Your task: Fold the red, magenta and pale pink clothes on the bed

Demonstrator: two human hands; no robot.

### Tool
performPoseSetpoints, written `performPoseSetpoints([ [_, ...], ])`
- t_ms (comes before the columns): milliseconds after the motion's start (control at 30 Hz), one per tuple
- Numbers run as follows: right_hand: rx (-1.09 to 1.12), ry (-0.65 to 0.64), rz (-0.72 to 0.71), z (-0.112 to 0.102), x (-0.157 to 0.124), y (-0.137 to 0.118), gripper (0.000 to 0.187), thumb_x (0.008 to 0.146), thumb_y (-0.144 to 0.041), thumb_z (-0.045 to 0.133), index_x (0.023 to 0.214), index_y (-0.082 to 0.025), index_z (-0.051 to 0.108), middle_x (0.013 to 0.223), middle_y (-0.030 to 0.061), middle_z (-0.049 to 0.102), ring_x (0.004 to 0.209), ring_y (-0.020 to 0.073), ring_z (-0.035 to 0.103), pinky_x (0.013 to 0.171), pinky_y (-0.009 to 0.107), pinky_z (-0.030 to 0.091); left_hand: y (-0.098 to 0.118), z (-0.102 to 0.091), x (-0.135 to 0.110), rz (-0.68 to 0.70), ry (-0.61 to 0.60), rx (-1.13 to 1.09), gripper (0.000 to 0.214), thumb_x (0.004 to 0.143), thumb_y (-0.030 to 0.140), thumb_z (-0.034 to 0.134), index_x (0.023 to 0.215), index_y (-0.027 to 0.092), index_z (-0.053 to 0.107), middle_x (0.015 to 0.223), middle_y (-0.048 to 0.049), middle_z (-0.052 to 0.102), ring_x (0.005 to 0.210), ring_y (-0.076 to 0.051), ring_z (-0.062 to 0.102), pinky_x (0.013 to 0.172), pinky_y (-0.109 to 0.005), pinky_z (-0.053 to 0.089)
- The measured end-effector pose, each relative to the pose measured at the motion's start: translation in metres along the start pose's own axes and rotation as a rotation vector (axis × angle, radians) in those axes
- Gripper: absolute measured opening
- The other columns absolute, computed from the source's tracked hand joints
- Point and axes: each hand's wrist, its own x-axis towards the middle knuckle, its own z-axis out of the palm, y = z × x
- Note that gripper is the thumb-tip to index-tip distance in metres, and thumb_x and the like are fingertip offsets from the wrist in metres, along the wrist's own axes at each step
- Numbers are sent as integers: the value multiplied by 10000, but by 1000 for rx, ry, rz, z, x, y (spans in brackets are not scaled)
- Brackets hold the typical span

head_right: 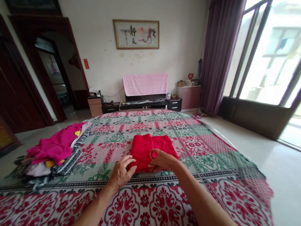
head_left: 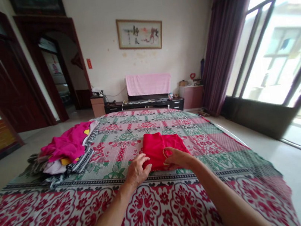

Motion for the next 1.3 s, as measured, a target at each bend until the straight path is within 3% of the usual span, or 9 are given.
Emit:
performPoseSetpoints([
  [167, -546, 13, 146, -16, 1, -1, 530, 697, -181, 652, 1209, -182, 510, 380, -86, 510, 338, 86, 459, 377, 167, 352, 1, -3, 3, -24, 16, -40, 213, 733, 210, 574, 908, 175, 689, 1101, -105, 648, 1053, -208, 607, 961, -336, 476],
  [267, -648, 11, 156, -26, 2, 0, 371, 700, -211, 635, 1068, -168, 614, 375, -65, 509, 362, 96, 478, 397, 175, 349, 3, -8, 3, -21, -14, -54, 256, 735, 261, 602, 963, 174, 680, 1142, -111, 632, 1088, -220, 589, 973, -352, 467],
  [333, -698, 56, 76, -29, 5, 1, 237, 711, -213, 606, 932, -159, 670, 419, -36, 546, 419, 105, 521, 434, 180, 362, 6, -11, 1, 4, -64, -35, 353, 715, 325, 645, 1036, 181, 663, 1214, -113, 595, 1136, -238, 559, 990, -369, 455],
  [433, -792, 244, -168, -28, 11, 2, 180, 728, -218, 571, 836, -159, 702, 585, 16, 642, 563, 129, 586, 521, 200, 401, 9, -13, -1, 57, -131, 17, 451, 674, 354, 690, 1096, 203, 644, 1279, -101, 550, 1157, -251, 538, 1002, -380, 443],
  [533, -819, 370, -402, -18, 16, 5, 244, 752, -225, 559, 952, -170, 689, 837, 56, 693, 741, 155, 620, 677, 236, 453, 11, -14, -1, 99, -154, 64, 402, 678, 306, 682, 1068, 215, 661, 1253, -85, 560, 1116, -240, 554, 981, -367, 454],
  [700, -835, 300, -573, -1, 19, 20, 320, 791, -222, 536, 1091, -162, 632, 1187, 116, 595, 1047, 198, 561, 886, 298, 431, 17, -17, 3, 152, -191, 169, 208, 776, 231, 570, 932, 240, 709, 1128, -49, 615, 985, -199, 584, 910, -332, 475],
  [833, -853, 285, -533, 2, 17, 26, 296, 816, -243, 511, 1080, -172, 624, 1147, 101, 598, 1029, 191, 559, 893, 303, 421, 19, -17, 3, 153, -203, 202, 231, 815, 186, 498, 899, 245, 705, 1059, -36, 634, 941, -179, 576, 893, -318, 466],
  [1100, -924, 405, -446, 21, 15, 22, 273, 839, -325, 513, 1055, -197, 620, 1098, 91, 590, 991, 205, 545, 820, 287, 406, 15, -21, 4, 119, -132, 187, 236, 801, 117, 440, 865, 202, 651, 1000, -51, 647, 951, -171, 585, 900, -291, 464],
  [1300, -872, 355, -498, 50, 11, 7, 228, 884, -334, 466, 943, -185, 629, 993, 83, 607, 920, 176, 555, 809, 262, 389, -13, -36, 6, -74, 23, 298, 206, 739, 114, 454, 825, 184, 627, 961, -73, 648, 934, -191, 601, 887, -297, 475],
])
